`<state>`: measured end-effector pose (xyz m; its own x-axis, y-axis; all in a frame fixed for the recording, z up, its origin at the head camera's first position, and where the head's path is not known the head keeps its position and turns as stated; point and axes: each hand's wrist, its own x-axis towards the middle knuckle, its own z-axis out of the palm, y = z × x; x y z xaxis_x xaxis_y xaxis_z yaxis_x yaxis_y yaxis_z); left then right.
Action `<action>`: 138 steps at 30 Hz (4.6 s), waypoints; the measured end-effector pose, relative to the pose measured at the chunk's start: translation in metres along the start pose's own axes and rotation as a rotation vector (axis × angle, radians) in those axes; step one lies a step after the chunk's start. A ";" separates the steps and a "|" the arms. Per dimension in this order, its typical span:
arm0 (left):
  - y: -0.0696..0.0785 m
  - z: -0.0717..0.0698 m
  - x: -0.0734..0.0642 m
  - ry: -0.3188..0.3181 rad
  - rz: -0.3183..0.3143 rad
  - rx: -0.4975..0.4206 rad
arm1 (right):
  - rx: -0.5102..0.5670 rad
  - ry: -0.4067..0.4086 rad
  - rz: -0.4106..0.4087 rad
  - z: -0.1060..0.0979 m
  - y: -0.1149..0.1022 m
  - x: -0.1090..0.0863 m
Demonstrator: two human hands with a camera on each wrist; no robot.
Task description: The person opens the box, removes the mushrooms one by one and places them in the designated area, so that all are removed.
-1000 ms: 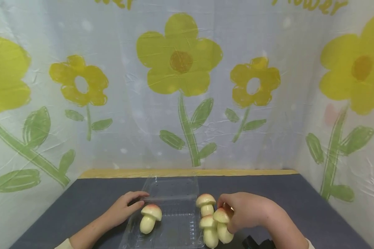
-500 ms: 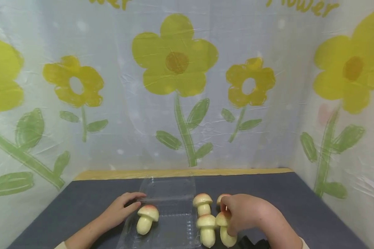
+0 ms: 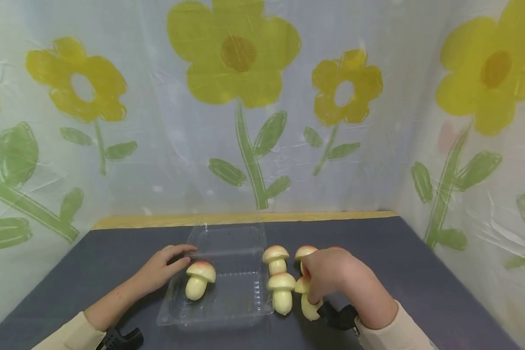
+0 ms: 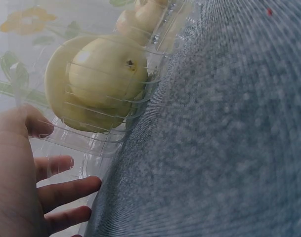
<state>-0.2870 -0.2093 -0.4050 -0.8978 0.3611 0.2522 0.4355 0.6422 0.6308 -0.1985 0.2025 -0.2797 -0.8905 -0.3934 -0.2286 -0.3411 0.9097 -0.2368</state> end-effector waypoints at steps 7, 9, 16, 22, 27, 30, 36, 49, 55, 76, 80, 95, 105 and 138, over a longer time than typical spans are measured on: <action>0.002 0.002 -0.001 -0.001 -0.007 0.002 | -0.114 0.006 0.045 0.007 -0.002 0.007; 0.002 0.002 -0.001 0.002 -0.013 0.008 | -0.137 0.014 0.063 0.009 -0.003 0.010; 0.004 0.001 -0.001 0.003 -0.014 0.020 | -0.190 0.023 0.138 0.014 -0.002 0.017; 0.004 0.000 -0.001 0.008 -0.017 0.016 | -0.222 0.054 0.132 0.018 -0.005 0.021; 0.003 -0.001 -0.001 0.008 -0.012 0.027 | -0.258 0.053 0.131 0.019 -0.007 0.024; 0.004 -0.002 -0.001 0.015 -0.009 0.036 | -0.261 0.039 0.135 0.016 -0.009 0.024; 0.004 -0.003 -0.003 0.018 -0.004 0.040 | -0.198 0.047 0.133 0.005 -0.012 0.014; 0.002 0.002 -0.002 0.015 0.007 0.018 | 0.099 0.440 -0.354 0.029 -0.045 0.034; 0.002 0.000 -0.001 0.013 0.015 0.022 | 0.239 0.383 -0.379 0.056 -0.076 0.063; 0.000 0.001 -0.001 0.013 0.020 0.033 | 0.205 0.309 -0.233 0.090 -0.130 0.113; 0.000 0.000 -0.001 0.020 0.025 0.035 | 0.179 0.263 -0.272 0.090 -0.129 0.115; 0.002 0.002 -0.002 0.026 0.027 0.038 | 0.247 0.189 -0.327 0.083 -0.124 0.102; 0.000 0.000 -0.003 0.036 0.026 0.021 | 0.305 0.260 -0.343 0.061 -0.101 0.062; 0.003 -0.002 -0.003 0.011 0.047 0.013 | 0.442 -0.031 -0.128 -0.018 0.055 -0.021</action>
<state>-0.2830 -0.2098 -0.4025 -0.8769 0.3837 0.2896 0.4781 0.6331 0.6088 -0.2041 0.2630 -0.2708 -0.8378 -0.5086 -0.1985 -0.2804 0.7127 -0.6430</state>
